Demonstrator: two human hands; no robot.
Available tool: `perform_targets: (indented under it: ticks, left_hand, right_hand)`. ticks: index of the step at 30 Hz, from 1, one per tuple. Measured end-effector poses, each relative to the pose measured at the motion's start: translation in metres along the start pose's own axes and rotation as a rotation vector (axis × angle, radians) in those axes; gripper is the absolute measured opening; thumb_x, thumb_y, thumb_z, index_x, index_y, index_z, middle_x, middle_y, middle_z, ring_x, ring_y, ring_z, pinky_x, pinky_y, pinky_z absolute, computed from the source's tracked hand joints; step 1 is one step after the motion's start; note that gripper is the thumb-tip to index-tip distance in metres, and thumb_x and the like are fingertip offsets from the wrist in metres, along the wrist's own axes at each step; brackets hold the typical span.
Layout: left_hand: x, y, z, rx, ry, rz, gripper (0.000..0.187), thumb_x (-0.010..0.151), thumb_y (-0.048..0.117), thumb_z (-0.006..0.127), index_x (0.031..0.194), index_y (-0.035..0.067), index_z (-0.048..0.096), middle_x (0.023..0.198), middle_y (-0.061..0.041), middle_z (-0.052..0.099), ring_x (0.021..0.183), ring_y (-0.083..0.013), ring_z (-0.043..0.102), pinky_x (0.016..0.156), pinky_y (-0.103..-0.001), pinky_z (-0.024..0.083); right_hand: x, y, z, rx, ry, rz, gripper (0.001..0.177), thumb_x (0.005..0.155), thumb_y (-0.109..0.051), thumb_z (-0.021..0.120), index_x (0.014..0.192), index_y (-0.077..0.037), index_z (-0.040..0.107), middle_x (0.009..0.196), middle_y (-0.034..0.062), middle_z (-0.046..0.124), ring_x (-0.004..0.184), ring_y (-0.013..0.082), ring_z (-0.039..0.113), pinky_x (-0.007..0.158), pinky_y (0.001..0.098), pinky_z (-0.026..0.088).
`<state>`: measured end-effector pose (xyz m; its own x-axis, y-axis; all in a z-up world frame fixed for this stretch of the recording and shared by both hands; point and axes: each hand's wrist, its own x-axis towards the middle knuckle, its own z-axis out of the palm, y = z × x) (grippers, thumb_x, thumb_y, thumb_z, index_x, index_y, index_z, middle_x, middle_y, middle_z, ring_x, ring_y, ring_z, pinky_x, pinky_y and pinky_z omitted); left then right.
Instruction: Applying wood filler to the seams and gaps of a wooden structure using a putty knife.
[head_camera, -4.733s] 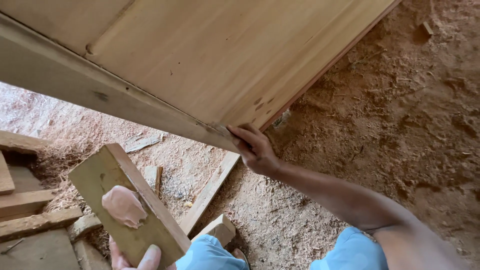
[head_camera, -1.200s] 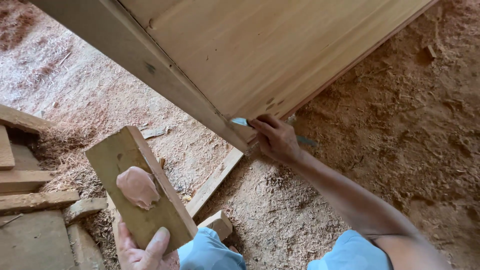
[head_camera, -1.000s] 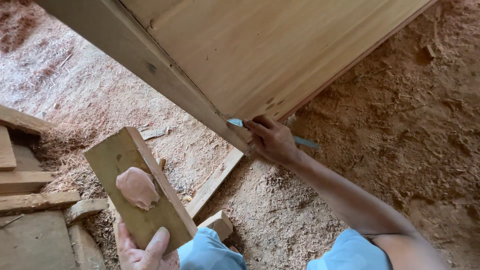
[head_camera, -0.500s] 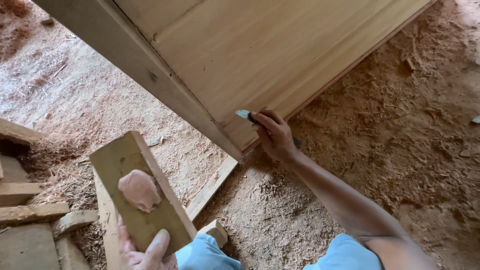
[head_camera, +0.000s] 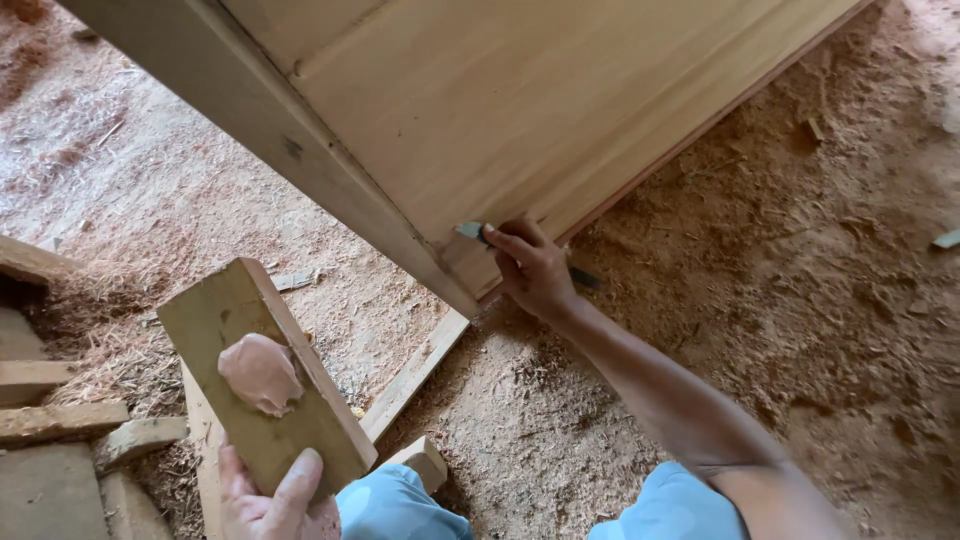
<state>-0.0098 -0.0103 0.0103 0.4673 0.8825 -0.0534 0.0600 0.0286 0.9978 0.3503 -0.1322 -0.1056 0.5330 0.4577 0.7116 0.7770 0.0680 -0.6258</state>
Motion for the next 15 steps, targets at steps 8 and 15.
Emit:
perform_targets:
  ticks: [8, 15]
  left_hand:
    - [-0.024, 0.019, 0.009, -0.041, -0.048, 0.071, 0.084, 0.076, -0.009, 0.064, 0.155, 0.006, 0.037, 0.135, -0.02, 0.061, 0.116, -0.0313, 0.067, 0.095, -0.046, 0.057]
    - [-0.036, 0.038, 0.012, -0.12, 0.011, 0.003, 0.084, 0.074, -0.004, 0.063, 0.153, 0.01, 0.037, 0.132, -0.021, 0.062, 0.114, -0.033, 0.069, 0.089, -0.05, 0.061]
  right_hand:
    - [-0.001, -0.007, -0.003, 0.124, 0.056, -0.041, 0.03, 0.099, 0.001, 0.066, 0.128, -0.005, 0.068, 0.113, 0.0136, 0.066, 0.094, 0.0247, 0.07, 0.075, 0.0303, 0.062]
    - [0.011, -0.025, -0.021, 0.172, -0.005, -0.054, 0.027, 0.098, 0.0, 0.062, 0.125, -0.001, 0.066, 0.11, 0.0152, 0.064, 0.091, 0.0244, 0.069, 0.069, 0.0257, 0.058]
